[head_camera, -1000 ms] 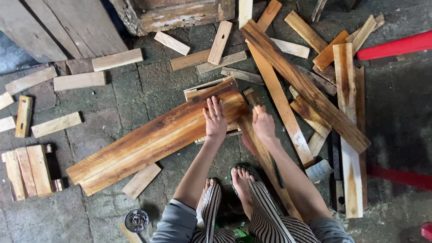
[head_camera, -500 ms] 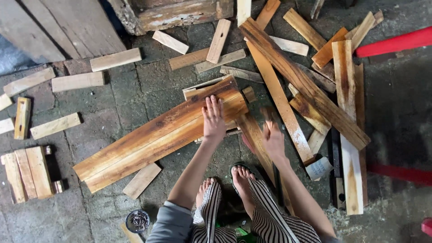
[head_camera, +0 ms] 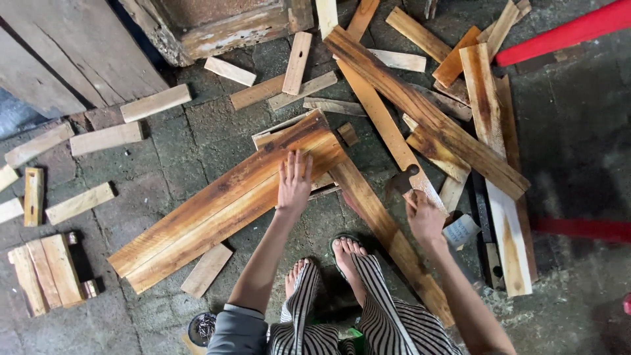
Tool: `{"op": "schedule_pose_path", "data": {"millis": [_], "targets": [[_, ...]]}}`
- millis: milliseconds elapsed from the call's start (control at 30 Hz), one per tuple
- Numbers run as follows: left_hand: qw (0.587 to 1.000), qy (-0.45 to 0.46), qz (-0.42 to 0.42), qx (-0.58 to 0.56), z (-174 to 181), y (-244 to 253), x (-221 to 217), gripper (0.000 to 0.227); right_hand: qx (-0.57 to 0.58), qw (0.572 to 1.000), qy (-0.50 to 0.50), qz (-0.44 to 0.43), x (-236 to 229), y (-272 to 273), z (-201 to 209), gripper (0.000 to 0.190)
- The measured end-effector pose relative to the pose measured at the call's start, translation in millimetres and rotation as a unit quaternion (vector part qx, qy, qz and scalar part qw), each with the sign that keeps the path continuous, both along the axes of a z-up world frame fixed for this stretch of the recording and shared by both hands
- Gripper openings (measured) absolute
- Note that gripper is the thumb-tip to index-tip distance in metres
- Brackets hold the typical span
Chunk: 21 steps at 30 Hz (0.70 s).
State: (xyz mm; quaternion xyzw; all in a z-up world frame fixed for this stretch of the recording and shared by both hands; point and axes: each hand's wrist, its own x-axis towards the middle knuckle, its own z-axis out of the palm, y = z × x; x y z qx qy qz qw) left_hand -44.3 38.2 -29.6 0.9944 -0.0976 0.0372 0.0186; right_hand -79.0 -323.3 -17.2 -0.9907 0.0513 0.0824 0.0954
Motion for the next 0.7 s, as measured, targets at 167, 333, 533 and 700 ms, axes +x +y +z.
{"op": "schedule_pose_path", "data": {"millis": [167,333,533,700], "targets": [[0.987,-0.162,-0.023,-0.003,7,-9,1,0.051,-0.027,0.998,-0.026,0.054,6,-39,-33,0.030],[0.987,-0.157,-0.001,-0.042,-12,-7,-2,0.065,-0.054,0.992,-0.090,0.076,24,8,24,0.046],[0.989,-0.096,0.038,-0.103,-39,16,4,0.057,0.170,0.954,-0.183,0.166,69,101,3,0.050],[0.973,0.012,0.056,-0.222,-39,31,8,0.046,0.088,0.962,-0.140,0.218,84,157,-12,0.074]]}}
